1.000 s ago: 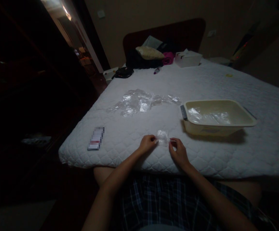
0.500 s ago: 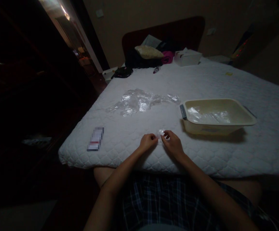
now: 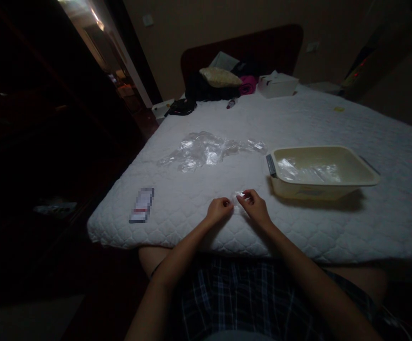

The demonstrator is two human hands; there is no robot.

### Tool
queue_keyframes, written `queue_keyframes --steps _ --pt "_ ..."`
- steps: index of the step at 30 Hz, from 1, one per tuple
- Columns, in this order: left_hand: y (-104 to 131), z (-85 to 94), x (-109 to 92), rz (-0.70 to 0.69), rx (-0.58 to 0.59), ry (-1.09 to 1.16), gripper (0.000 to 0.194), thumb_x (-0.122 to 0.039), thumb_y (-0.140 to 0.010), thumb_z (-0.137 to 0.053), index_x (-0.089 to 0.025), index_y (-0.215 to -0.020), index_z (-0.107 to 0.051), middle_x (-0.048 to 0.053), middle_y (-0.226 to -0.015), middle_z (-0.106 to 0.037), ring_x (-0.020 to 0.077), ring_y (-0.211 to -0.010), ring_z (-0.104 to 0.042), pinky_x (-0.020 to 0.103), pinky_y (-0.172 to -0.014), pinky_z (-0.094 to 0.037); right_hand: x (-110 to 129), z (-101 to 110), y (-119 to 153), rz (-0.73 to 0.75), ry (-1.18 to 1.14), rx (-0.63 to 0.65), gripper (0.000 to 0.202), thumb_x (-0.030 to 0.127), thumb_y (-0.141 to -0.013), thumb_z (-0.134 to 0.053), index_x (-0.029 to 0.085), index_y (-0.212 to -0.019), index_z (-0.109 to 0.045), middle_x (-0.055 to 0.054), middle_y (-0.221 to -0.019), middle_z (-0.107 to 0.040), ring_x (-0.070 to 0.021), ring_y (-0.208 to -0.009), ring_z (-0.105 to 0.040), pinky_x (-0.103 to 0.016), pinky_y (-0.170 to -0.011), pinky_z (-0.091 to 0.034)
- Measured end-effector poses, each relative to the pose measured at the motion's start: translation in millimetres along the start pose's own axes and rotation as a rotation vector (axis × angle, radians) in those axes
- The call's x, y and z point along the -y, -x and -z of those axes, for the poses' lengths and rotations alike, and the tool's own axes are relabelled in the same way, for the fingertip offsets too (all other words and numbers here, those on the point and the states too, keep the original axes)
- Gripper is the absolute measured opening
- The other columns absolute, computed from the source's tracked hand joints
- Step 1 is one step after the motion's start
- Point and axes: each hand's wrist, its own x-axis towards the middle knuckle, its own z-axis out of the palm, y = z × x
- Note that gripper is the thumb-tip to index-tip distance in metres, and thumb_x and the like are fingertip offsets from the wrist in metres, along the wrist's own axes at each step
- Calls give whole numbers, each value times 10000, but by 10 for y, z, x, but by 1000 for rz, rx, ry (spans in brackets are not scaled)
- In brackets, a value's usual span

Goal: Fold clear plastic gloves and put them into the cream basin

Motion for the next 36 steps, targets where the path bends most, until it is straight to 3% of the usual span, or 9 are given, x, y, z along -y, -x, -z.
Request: queue_keyframes --steps 6,11,18,24,31,36 --pt "-3 -8 -3 5 -11 -23 275 -343 -724 -513 -149 -812 -686 25 -656 -634 119 -606 -543 208 -543 -344 0 15 -19 44 -18 -15 258 387 -749 -521 177 -896 -545 -27 -710 -599 -140 -585 -520 -258 -564 -422" --pt "-4 -36 19 18 -19 -14 292 -350 -738 -497 -144 -815 -689 28 -639 -628 117 -590 -537 208 -526 -331 -61 37 -23 64 120 -31 169 313 -770 -482 185 -861 -545 -19 -714 -594 -141 -582 -513 -258 -567 -398" --pt "-9 -3 -12 61 10 -17 308 -368 -727 -525 -145 -869 -682 35 -672 -646 124 -609 -553 210 -553 -362 -239 13 -14 236 269 11 152 188 -783 -434 180 -838 -576 -51 -829 -578 -163 -705 -539 -287 -665 -426" --pt "-12 47 -57 47 16 5 461 -510 -781 -422 -135 -792 -690 49 -659 -644 144 -634 -567 221 -573 -367 -357 -16 20 259 339 62 214 198 -812 -437 188 -918 -622 -58 -903 -583 -176 -812 -565 -304 -734 -448" --pt "-31 46 -129 96 -52 -72 396 -415 -815 -416 -139 -742 -691 68 -685 -662 149 -645 -579 231 -568 -343 -392 -13 1 256 377 76 236 223 -840 -432 198 -952 -638 -57 -901 -592 -174 -816 -577 -301 -733 -454" --pt "-52 64 -158 133 -61 -143 347 -391 -800 -453 -151 -760 -699 86 -712 -676 160 -661 -590 236 -579 -346 -422 46 -24 278 365 179 229 251 -852 -449 195 -962 -641 -57 -938 -590 -166 -846 -581 -285 -756 -452"
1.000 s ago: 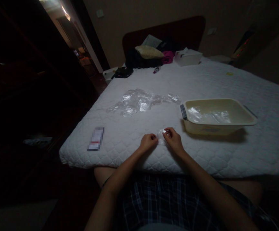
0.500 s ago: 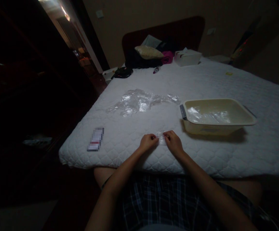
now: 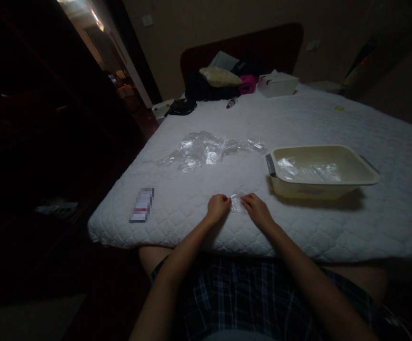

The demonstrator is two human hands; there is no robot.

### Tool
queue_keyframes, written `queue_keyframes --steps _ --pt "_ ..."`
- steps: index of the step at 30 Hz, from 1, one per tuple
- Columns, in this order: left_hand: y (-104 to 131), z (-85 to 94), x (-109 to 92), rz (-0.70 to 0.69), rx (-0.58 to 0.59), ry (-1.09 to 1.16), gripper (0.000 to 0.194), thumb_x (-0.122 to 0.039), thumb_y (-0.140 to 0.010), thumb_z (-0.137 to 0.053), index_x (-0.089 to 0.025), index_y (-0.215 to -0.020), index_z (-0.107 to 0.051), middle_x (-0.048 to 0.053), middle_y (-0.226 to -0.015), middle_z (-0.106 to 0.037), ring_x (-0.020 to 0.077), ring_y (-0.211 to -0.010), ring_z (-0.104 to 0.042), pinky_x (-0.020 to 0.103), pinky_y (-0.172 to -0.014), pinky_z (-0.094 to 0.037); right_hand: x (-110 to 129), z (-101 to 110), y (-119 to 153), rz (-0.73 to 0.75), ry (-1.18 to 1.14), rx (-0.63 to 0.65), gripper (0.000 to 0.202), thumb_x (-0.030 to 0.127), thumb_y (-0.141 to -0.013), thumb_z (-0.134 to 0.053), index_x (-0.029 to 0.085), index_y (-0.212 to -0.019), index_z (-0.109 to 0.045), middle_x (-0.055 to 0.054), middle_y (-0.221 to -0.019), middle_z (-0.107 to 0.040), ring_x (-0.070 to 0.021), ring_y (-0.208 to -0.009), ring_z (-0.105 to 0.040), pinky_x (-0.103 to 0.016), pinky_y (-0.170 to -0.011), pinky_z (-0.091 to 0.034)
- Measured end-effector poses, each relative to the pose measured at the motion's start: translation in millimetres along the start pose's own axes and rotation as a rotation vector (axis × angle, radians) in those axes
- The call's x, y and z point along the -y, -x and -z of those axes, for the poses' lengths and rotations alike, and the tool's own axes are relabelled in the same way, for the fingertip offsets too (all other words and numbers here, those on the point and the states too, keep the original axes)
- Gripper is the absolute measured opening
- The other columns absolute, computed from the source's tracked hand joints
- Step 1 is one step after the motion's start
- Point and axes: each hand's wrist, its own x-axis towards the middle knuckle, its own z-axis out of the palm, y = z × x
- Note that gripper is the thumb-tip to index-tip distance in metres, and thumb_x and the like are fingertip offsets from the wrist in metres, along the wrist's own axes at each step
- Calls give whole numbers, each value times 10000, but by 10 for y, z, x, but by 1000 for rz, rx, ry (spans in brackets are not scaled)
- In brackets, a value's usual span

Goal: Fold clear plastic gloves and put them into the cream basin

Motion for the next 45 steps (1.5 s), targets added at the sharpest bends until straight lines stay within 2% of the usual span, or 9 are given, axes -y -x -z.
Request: queue_keyframes --steps 9,18,23,26,28,33,35,38,45 --pt "55 -16 -48 27 -44 -111 277 -372 -786 -488 -186 -838 -687 97 -838 -683 190 -795 -601 244 -660 -374 -39 24 0 23 36 74 250 217 -836 -472 199 -1036 -620 -60 -958 -584 -166 -853 -579 -291 -766 -451" --pt "35 -34 -7 -19 -99 -156 250 -371 -780 -501 -171 -800 -649 84 -807 -647 189 -765 -580 257 -658 -378 -43 -5 8 30 71 61 254 216 -834 -477 189 -1039 -624 -67 -951 -582 -172 -840 -582 -290 -753 -456" --pt "50 -81 102 -86 -210 -91 265 -355 -835 -430 -168 -803 -615 58 -814 -606 157 -769 -562 250 -690 -406 -49 0 15 24 57 65 255 220 -848 -456 187 -1042 -619 -63 -968 -574 -169 -863 -575 -289 -778 -450" --pt "77 -114 232 -201 -301 -50 241 -259 -861 -387 -164 -959 -586 70 -948 -597 140 -840 -564 251 -753 -431 -69 -2 21 9 21 66 256 224 -848 -458 166 -1040 -618 -67 -966 -575 -168 -859 -574 -286 -773 -449" --pt "83 -119 334 -362 -311 -57 269 -220 -861 -386 -167 -1067 -550 95 -1080 -570 144 -940 -554 270 -817 -436 -84 -10 21 -1 -11 62 256 225 -845 -465 168 -1042 -618 -62 -960 -578 -163 -853 -574 -281 -768 -449" --pt "11 -97 498 -888 -181 -142 344 -193 -844 -431 -158 -1182 -483 145 -1259 -492 212 -1223 -396 402 -960 -383 -98 -29 14 -28 -38 64 262 218 -837 -472 186 -1053 -617 -57 -965 -578 -155 -862 -569 -272 -780 -437" --pt "-34 -100 514 -1025 -119 -160 390 -174 -847 -417 -149 -1237 -430 148 -1293 -466 215 -1271 -332 421 -982 -370 -98 -32 14 -39 -36 70 263 215 -837 -472 184 -1055 -616 -58 -965 -577 -152 -867 -565 -265 -788 -430" --pt "-80 -134 533 -1053 -73 -150 402 -164 -856 -399 -133 -1256 -417 152 -1270 -492 201 -1257 -360 395 -974 -394 -98 -30 21 -40 -39 69 261 220 -840 -469 177 -1053 -614 -61 -967 -576 -153 -867 -563 -258 -786 -426" --pt "-83 -192 568 -932 -35 12 324 -171 -846 -430 -162 -1148 -545 123 -1157 -590 184 -1121 -518 359 -917 -452 -92 -19 26 -33 -58 57 241 234 -835 -474 184 -1018 -623 -57 -967 -582 -161 -871 -565 -271 -784 -431"
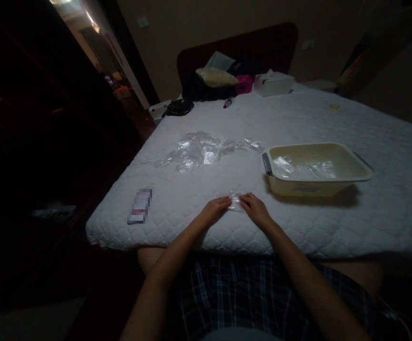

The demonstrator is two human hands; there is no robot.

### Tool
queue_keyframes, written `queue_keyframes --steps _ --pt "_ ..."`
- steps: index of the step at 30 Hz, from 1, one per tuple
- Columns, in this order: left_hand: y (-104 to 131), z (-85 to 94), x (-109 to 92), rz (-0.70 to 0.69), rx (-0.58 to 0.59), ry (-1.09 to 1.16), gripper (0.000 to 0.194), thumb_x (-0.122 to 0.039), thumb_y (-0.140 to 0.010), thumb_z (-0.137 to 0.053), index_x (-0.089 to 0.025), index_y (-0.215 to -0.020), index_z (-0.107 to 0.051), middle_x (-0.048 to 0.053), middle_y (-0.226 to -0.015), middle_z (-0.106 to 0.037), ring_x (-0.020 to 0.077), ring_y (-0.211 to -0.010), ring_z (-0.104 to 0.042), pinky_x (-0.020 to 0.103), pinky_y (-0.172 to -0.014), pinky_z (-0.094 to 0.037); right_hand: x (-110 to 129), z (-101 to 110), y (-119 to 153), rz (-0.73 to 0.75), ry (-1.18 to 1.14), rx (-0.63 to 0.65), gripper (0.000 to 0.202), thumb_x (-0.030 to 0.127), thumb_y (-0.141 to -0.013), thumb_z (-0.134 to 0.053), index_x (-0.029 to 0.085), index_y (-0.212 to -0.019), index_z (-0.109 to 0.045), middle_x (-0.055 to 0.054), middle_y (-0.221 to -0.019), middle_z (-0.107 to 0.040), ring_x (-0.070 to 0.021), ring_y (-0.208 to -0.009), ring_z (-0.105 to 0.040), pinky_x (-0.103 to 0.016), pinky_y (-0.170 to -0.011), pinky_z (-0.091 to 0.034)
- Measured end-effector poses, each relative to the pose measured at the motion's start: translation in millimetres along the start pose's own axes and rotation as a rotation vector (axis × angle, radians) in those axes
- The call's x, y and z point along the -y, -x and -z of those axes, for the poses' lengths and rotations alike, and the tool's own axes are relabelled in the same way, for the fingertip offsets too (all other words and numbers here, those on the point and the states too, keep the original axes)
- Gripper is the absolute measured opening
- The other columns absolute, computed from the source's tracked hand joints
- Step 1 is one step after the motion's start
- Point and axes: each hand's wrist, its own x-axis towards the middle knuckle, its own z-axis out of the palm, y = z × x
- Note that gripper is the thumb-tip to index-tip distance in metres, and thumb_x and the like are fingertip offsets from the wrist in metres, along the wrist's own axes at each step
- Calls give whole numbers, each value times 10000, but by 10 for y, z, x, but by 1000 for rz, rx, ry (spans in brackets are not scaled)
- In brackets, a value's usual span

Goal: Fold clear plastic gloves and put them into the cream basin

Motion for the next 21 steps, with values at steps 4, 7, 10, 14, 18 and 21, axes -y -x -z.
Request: queue_keyframes --steps 4,7,10,14,18,21 --pt "-4 -11 -15 37 -18 26 295 -160 -837 -449 -168 -1101 -580 115 -1133 -606 191 -1116 -523 369 -916 -451 11 11 12 7 -70 -46 231 262 -837 -472 187 -992 -625 -51 -927 -600 -166 -854 -571 -292 -776 -444" --pt "3 -31 -26 74 -50 42 289 -155 -832 -455 -170 -1088 -588 113 -1125 -610 190 -1091 -540 373 -911 -451 31 26 48 15 -159 -154 247 316 -854 -449 186 -972 -622 -59 -924 -610 -172 -862 -576 -315 -787 -457" --pt "7 -32 -60 125 -99 38 293 -130 -802 -478 -153 -1070 -595 123 -1106 -613 191 -1047 -562 363 -893 -457 69 60 102 30 -191 -267 326 398 -827 -490 195 -1067 -577 -92 -1068 -580 -196 -942 -568 -346 -788 -477" --pt "-14 32 -167 182 -113 59 307 -104 -757 -495 -136 -1043 -601 115 -1032 -630 179 -960 -578 335 -856 -462 126 116 147 254 -61 -212 675 490 -660 -663 201 -1236 -463 -128 -1265 -490 -266 -1165 -446 -442 -932 -396" --pt "-38 128 -262 271 -72 106 276 -128 -743 -496 -147 -985 -627 86 -933 -643 169 -870 -577 324 -825 -451 151 114 127 384 -10 -115 584 418 -694 -656 184 -1205 -499 -117 -1208 -556 -264 -1169 -454 -482 -1000 -299" --pt "-57 159 -267 384 -66 210 250 -160 -728 -514 -160 -939 -649 64 -871 -644 166 -821 -573 310 -792 -445 180 94 85 264 -105 -125 247 325 -774 -571 199 -977 -633 -68 -989 -670 -223 -982 -587 -470 -987 -311"
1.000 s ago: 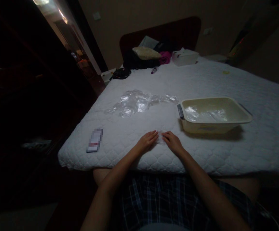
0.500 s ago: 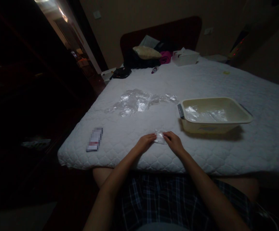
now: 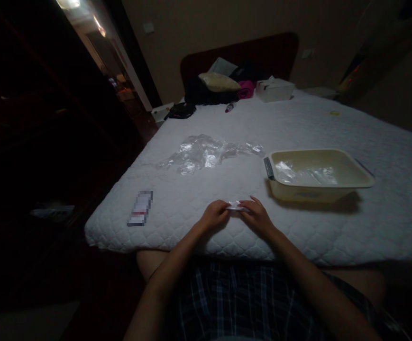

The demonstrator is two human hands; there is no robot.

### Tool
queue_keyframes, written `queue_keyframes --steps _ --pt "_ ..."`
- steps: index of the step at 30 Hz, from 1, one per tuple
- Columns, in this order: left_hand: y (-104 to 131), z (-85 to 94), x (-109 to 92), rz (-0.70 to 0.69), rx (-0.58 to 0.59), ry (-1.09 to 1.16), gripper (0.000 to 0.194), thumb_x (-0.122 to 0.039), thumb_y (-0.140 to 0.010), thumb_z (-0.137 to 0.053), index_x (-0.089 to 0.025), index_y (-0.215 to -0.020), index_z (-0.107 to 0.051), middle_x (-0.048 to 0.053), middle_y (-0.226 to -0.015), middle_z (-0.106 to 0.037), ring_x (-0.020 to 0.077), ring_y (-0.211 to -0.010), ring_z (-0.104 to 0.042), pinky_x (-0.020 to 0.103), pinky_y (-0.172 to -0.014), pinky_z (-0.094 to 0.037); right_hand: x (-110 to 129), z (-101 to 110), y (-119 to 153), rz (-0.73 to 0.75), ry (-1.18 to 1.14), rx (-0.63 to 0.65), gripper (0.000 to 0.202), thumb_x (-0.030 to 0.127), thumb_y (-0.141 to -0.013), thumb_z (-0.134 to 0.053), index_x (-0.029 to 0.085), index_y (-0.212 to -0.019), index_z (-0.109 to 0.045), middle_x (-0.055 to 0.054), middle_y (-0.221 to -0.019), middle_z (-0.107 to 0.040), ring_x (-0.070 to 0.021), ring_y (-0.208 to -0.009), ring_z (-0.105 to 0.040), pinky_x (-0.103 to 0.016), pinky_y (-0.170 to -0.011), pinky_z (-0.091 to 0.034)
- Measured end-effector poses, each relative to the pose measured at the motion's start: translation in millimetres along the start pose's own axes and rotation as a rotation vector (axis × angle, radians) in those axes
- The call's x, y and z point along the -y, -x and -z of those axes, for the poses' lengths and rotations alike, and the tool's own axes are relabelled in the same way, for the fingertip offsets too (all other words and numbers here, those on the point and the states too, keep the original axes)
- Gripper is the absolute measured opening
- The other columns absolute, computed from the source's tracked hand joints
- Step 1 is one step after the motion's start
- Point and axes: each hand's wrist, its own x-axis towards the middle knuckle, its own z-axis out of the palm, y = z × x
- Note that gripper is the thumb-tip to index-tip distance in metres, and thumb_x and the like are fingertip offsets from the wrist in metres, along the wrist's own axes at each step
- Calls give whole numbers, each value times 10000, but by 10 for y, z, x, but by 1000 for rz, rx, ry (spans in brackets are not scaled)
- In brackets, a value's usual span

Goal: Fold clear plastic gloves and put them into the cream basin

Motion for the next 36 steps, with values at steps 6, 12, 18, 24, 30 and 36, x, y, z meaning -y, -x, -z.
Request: queue_keyframes --steps 6,12,18,24,30,36 --pt "-117 -54 -23 356 -149 669 312 -247 -629 -640 -144 -923 -627 17 -705 -613 121 -651 -555 237 -615 -433 152 23 -186 -453 -417 -39 258 380 -715 -584 154 -821 -648 -57 -793 -673 -193 -738 -613 -314 -680 -470" --pt "-163 -131 -85 593 -212 1021 305 -305 -532 -734 -134 -757 -619 -10 -589 -564 81 -532 -505 203 -527 -386 95 23 -266 -606 -568 -71 341 426 -628 -654 127 -792 -646 -64 -753 -667 -182 -696 -599 -300 -660 -454" --pt "-161 -175 -43 600 -127 998 328 -338 -530 -741 -99 -728 -635 16 -594 -583 92 -530 -516 219 -531 -399 -71 -51 -156 -673 -651 -57 353 442 -615 -666 129 -775 -636 -65 -750 -670 -187 -697 -606 -298 -631 -469" --pt "-164 -128 -74 516 -42 903 387 -442 -573 -712 -88 -712 -642 37 -603 -600 112 -548 -545 242 -564 -432 -94 -60 -120 -661 -679 -119 352 457 -602 -677 144 -754 -627 -50 -709 -666 -179 -662 -608 -289 -614 -468" --pt "-142 -147 -107 512 -54 903 444 -536 -664 -603 -95 -720 -609 73 -632 -637 131 -521 -579 272 -582 -450 -35 200 -216 -637 -624 -204 367 468 -569 -691 147 -734 -627 -40 -671 -649 -162 -604 -588 -271 -552 -451" --pt "-142 -203 -66 537 -73 949 403 -488 -704 -586 -89 -763 -589 90 -672 -659 129 -518 -586 279 -589 -454 191 1049 -482 -532 -433 -175 341 463 -594 -676 160 -747 -640 -19 -635 -628 -128 -551 -552 -247 -518 -444"
